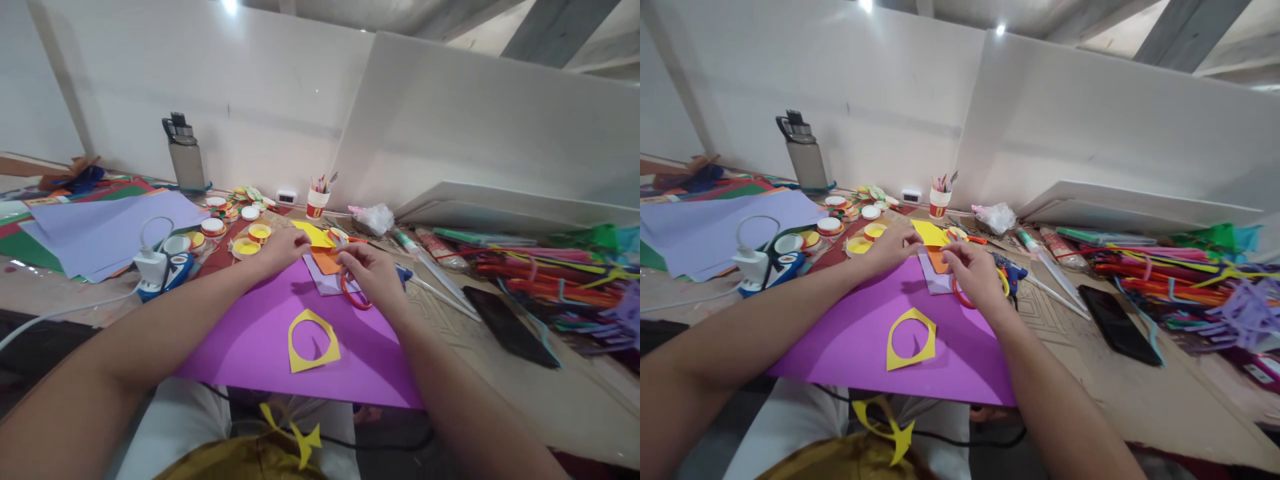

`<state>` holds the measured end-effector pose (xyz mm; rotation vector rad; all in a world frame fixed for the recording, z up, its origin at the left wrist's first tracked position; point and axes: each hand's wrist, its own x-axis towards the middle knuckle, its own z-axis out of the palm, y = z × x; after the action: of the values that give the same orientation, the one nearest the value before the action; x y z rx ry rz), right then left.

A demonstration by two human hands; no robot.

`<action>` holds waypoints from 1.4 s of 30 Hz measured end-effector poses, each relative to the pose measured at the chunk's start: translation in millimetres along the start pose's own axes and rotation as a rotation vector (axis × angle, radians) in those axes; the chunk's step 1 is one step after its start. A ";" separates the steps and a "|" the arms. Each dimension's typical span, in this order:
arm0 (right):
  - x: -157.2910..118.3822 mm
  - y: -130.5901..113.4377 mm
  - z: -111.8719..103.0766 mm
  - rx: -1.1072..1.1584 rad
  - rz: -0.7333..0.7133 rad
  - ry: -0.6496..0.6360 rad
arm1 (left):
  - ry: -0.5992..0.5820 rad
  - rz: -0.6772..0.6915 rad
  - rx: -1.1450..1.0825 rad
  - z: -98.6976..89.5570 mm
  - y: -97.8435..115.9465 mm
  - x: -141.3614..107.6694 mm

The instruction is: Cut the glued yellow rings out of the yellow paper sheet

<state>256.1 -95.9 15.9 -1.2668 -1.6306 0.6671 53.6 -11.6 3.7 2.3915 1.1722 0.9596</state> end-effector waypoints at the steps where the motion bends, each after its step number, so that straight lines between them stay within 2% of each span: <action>1: 3.4 0.7 -3.3 -0.013 0.016 0.031 | -0.017 0.021 -0.019 1.0 0.7 -0.7; 4: 14.9 1.0 -15.5 -0.032 0.073 0.143 | -0.105 0.095 -0.117 2.2 7.3 -5.3; 7: 27.9 4.8 -27.5 -0.153 0.151 0.208 | -0.322 0.223 -0.280 1.4 21.2 -12.6; 10: 37.7 13.9 -33.9 -0.248 0.237 0.175 | -0.565 0.326 -0.360 1.8 35.4 -19.6; 14: 37.5 20.1 -32.6 -0.327 0.359 0.099 | -0.724 0.342 -0.413 2.6 45.0 -24.7; 17: 30.7 14.2 -31.1 -0.336 0.383 0.055 | -0.882 0.241 -0.489 0.1 49.9 -27.3; 20: 27.2 4.6 -34.7 -0.384 0.381 0.015 | -1.088 0.008 -0.668 -4.9 56.7 -30.0; 22: 30.8 1.1 -39.2 -0.474 0.350 0.005 | -1.211 -0.115 -0.740 -9.2 60.6 -31.0; 24: 40.1 2.6 -43.5 -0.604 0.284 0.014 | -1.273 -0.187 -0.783 -13.6 62.1 -30.5; 27: 61.5 14.3 -46.2 -0.786 0.184 0.031 | -1.235 -0.196 -0.808 -16.8 58.6 -27.0; 29: 76.9 25.2 -44.8 -0.811 0.154 0.007 | -1.099 -0.142 -0.770 -14.6 52.8 -23.2; 30: 84.1 30.6 -43.4 -0.823 0.143 -0.016 | -0.986 -0.117 -0.745 -12.2 49.2 -20.9; 31: 90.8 35.7 -41.6 -0.833 0.132 -0.047 | -0.811 -0.124 -0.735 -9.2 45.2 -18.4; 33: 102.3 44.6 -37.5 -0.852 0.113 -0.103 | -0.478 -0.221 -0.740 -2.8 36.6 -13.3; 34: 107.1 48.2 -35.4 -0.861 0.106 -0.130 | -0.378 -0.264 -0.729 -0.1 32.4 -10.9; 37: 117.2 55.6 -29.8 -0.889 0.093 -0.197 | -0.260 -0.350 -0.715 4.5 23.3 -5.5; 42: 119.8 56.1 -24.6 -0.946 0.100 -0.231 | -0.187 -0.381 -0.777 2.3 25.3 -3.5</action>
<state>298.9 31.7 19.5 -1.9902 -2.1902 0.0532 68.2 -30.0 14.0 1.5391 0.9065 0.8339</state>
